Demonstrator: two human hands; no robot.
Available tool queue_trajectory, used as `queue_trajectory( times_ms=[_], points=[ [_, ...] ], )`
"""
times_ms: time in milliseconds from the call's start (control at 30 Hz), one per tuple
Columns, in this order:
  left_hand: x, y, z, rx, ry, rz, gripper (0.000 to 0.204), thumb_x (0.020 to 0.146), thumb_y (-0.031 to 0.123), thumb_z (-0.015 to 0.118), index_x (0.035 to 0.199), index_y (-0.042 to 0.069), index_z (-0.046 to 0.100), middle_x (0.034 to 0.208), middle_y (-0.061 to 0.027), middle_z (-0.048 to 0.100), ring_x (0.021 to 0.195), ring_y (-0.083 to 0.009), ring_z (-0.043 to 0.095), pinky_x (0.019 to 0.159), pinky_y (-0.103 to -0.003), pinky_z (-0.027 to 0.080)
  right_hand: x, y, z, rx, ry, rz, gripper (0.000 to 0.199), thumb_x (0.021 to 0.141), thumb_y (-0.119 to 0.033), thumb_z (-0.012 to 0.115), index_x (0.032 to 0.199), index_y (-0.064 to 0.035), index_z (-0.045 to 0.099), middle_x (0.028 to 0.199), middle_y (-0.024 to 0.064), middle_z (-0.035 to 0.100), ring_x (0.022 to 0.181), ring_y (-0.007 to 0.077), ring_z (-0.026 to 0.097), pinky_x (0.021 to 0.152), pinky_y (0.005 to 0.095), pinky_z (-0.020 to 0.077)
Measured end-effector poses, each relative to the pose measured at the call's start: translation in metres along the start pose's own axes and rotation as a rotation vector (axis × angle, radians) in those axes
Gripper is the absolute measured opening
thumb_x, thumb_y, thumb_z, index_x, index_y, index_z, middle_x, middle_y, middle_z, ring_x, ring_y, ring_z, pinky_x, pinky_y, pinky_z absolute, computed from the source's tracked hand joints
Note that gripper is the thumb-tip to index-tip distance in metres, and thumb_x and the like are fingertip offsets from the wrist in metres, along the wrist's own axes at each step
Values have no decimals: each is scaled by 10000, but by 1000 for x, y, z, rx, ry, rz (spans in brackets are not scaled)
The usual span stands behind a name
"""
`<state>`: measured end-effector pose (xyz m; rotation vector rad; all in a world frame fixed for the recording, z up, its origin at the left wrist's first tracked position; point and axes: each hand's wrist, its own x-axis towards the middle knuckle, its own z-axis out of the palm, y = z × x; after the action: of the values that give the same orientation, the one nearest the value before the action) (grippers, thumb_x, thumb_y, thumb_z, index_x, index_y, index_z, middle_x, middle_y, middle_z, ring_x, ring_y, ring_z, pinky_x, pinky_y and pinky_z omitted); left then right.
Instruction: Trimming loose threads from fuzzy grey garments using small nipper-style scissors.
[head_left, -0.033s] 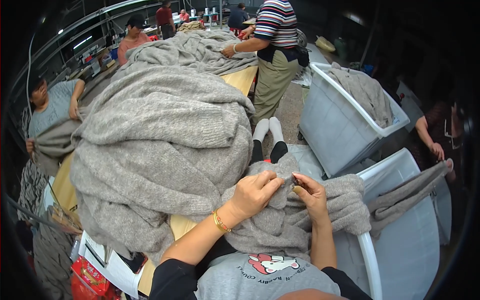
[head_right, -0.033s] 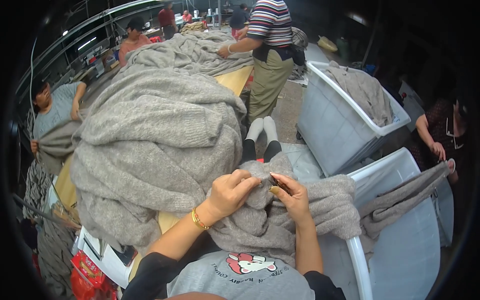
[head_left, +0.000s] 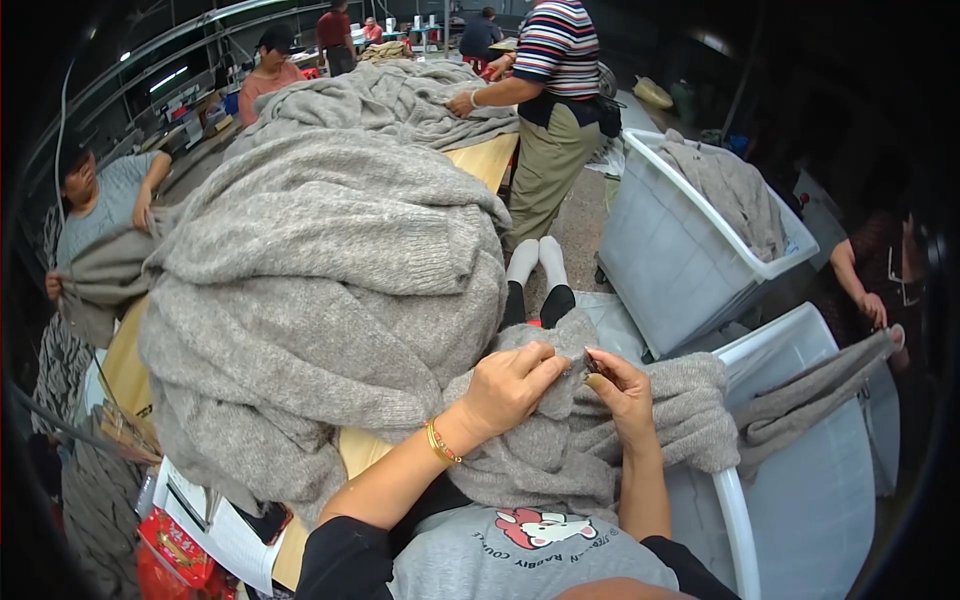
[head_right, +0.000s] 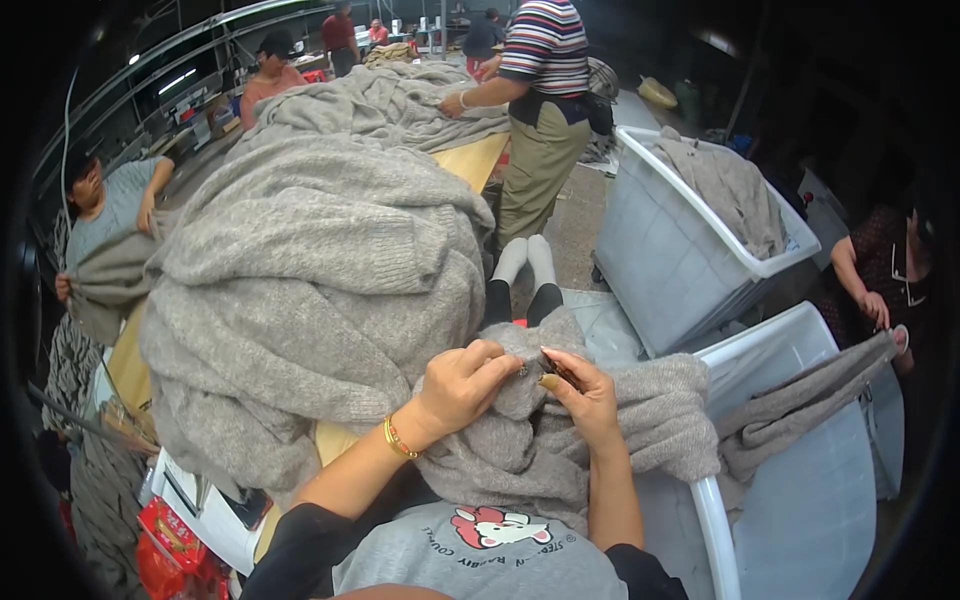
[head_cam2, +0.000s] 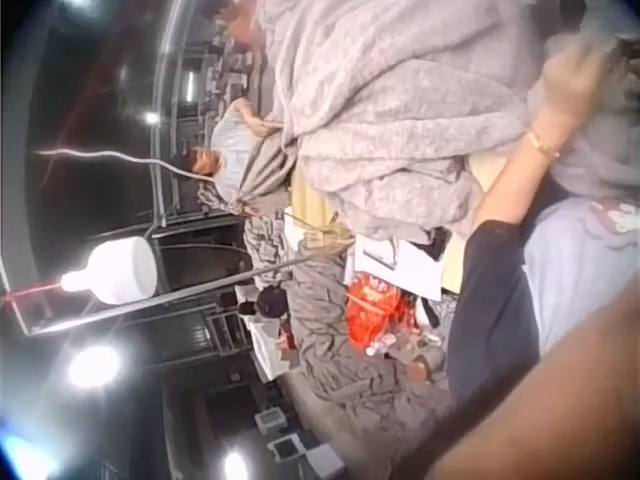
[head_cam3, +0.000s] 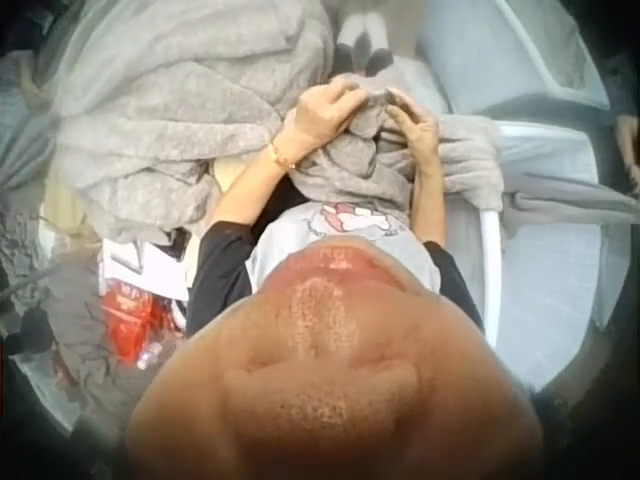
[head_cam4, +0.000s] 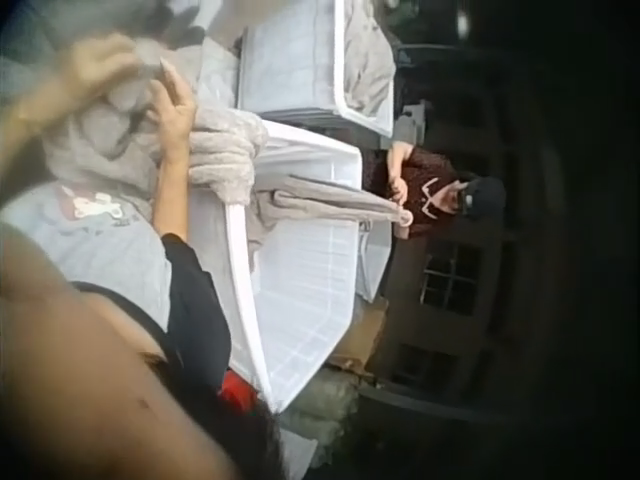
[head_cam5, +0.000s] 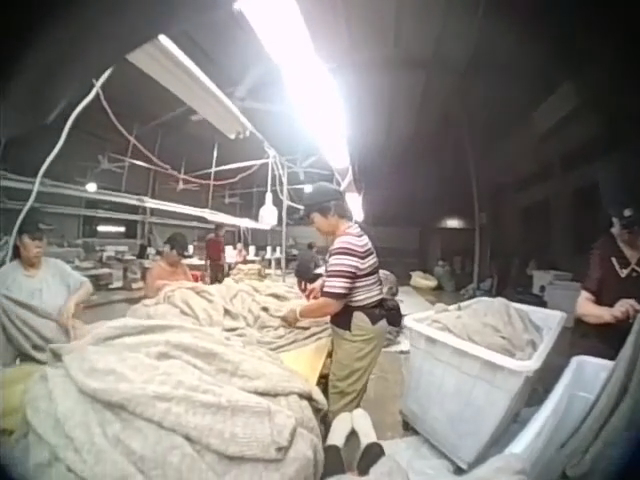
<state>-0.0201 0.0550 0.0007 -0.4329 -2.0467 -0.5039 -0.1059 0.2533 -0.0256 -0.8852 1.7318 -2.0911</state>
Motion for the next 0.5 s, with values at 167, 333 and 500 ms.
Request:
queue_trajectory(
  times_ms=[167,333,500],
  points=[
    [-4,-3,-1,-8,4,1,162,777,100,698,937,96,668,823,-42,609,614,-196,603,528,-322,476,0,-4,6,-27,18,-18,380,877,-30,698,1246,13,620,1157,29,619,1022,84,572,891,211,448],
    [-11,-9,2,-18,-4,-26,168,771,101,701,926,96,636,710,-69,556,607,-256,591,535,-364,471,8,4,8,-179,46,-3,359,858,-8,690,1215,2,652,1117,46,659,1006,104,593,890,238,471],
    [1,-12,4,-108,75,31,142,784,40,650,917,86,635,763,-79,622,654,-272,632,562,-354,493,4,-14,10,-288,14,-64,359,867,-11,655,1226,2,646,1162,54,664,1027,110,600,928,248,467]
  ],
)
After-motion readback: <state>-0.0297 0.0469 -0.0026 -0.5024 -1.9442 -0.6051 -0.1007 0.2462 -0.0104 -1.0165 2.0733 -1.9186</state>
